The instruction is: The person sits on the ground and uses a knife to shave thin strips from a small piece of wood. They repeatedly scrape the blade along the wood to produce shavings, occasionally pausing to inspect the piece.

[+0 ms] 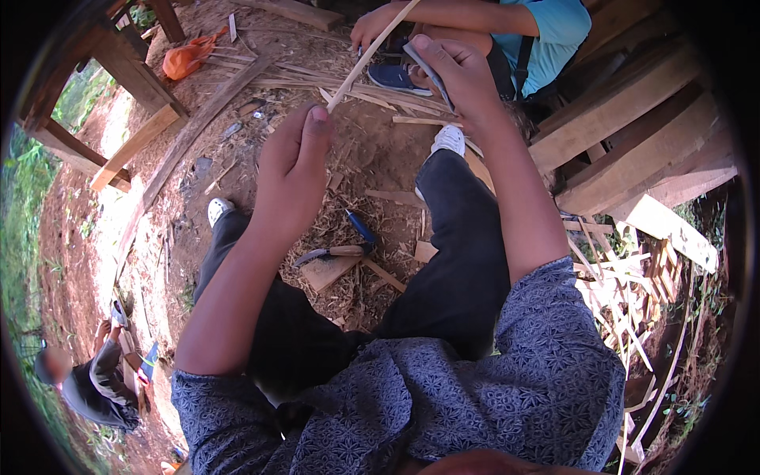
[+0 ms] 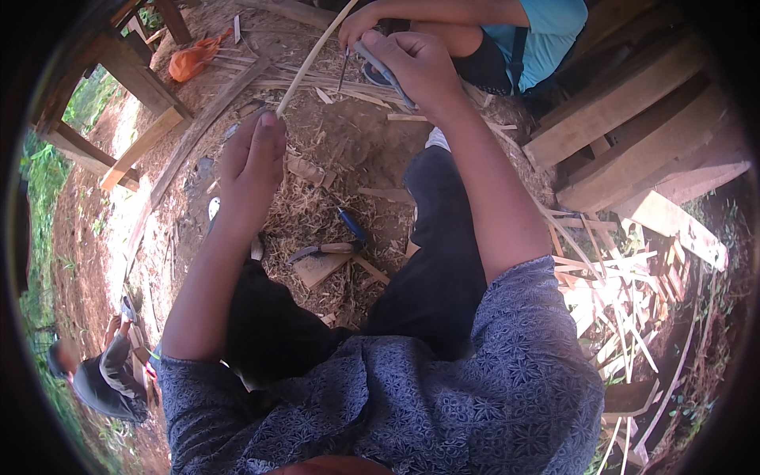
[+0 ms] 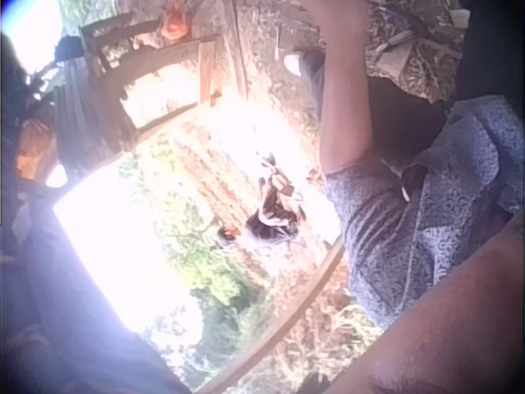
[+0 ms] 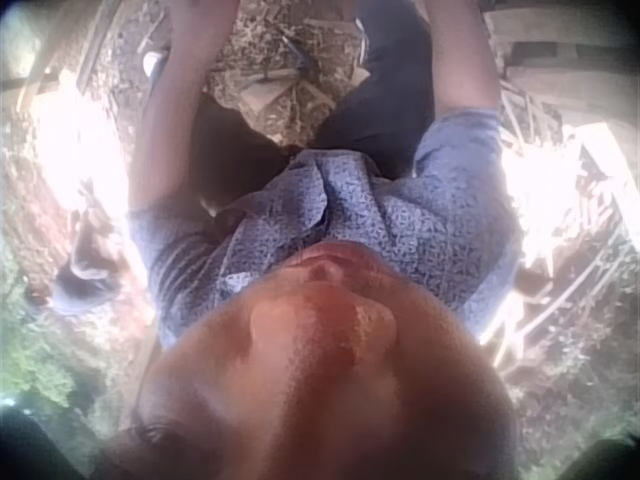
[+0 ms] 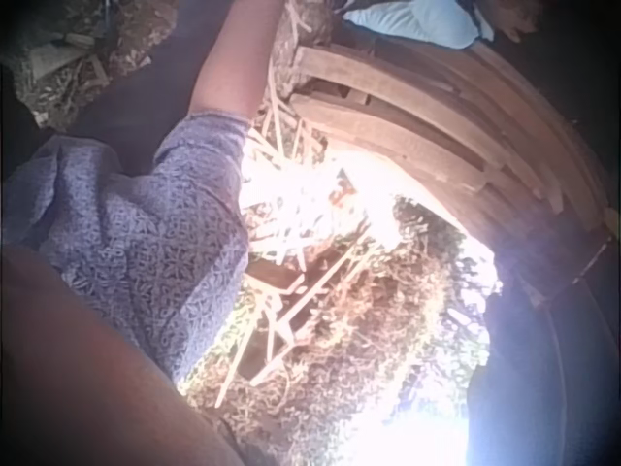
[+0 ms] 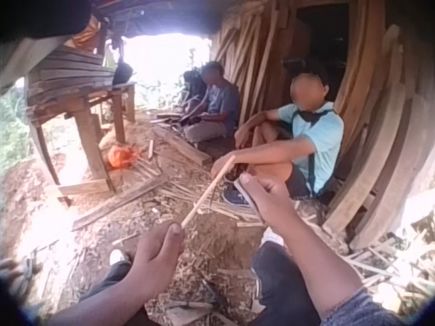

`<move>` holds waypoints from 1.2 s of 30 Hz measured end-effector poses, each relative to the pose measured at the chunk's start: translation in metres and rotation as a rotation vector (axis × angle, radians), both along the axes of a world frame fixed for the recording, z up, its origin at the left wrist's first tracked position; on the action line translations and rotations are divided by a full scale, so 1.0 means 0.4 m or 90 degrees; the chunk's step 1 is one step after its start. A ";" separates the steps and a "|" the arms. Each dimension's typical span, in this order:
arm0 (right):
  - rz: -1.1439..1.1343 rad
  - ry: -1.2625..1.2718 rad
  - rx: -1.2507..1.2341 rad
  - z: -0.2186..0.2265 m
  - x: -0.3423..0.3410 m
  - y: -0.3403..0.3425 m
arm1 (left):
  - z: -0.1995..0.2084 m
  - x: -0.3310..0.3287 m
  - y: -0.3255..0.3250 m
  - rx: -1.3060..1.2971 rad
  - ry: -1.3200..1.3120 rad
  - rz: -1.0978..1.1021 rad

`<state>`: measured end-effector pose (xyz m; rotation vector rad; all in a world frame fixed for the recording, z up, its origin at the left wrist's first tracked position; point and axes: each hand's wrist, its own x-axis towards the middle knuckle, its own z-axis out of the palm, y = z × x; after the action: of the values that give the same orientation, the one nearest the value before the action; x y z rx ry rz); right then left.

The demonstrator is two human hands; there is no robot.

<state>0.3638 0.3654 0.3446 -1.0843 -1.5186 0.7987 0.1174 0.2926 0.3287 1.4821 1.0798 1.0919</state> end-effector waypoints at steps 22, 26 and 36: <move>-0.081 0.037 -0.091 -0.080 -0.049 0.101 | -0.027 0.056 0.002 0.119 0.190 0.009; -0.017 -0.113 -0.073 -0.087 -0.113 0.011 | -0.043 0.028 0.002 0.148 0.138 -0.007; -0.061 -0.007 -0.076 -0.093 -0.094 0.099 | -0.054 0.019 0.018 0.131 0.135 -0.016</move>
<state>0.3260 0.4050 0.3075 -1.2416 -1.4311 0.8272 0.1251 0.2996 0.3072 1.8031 1.1166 1.0719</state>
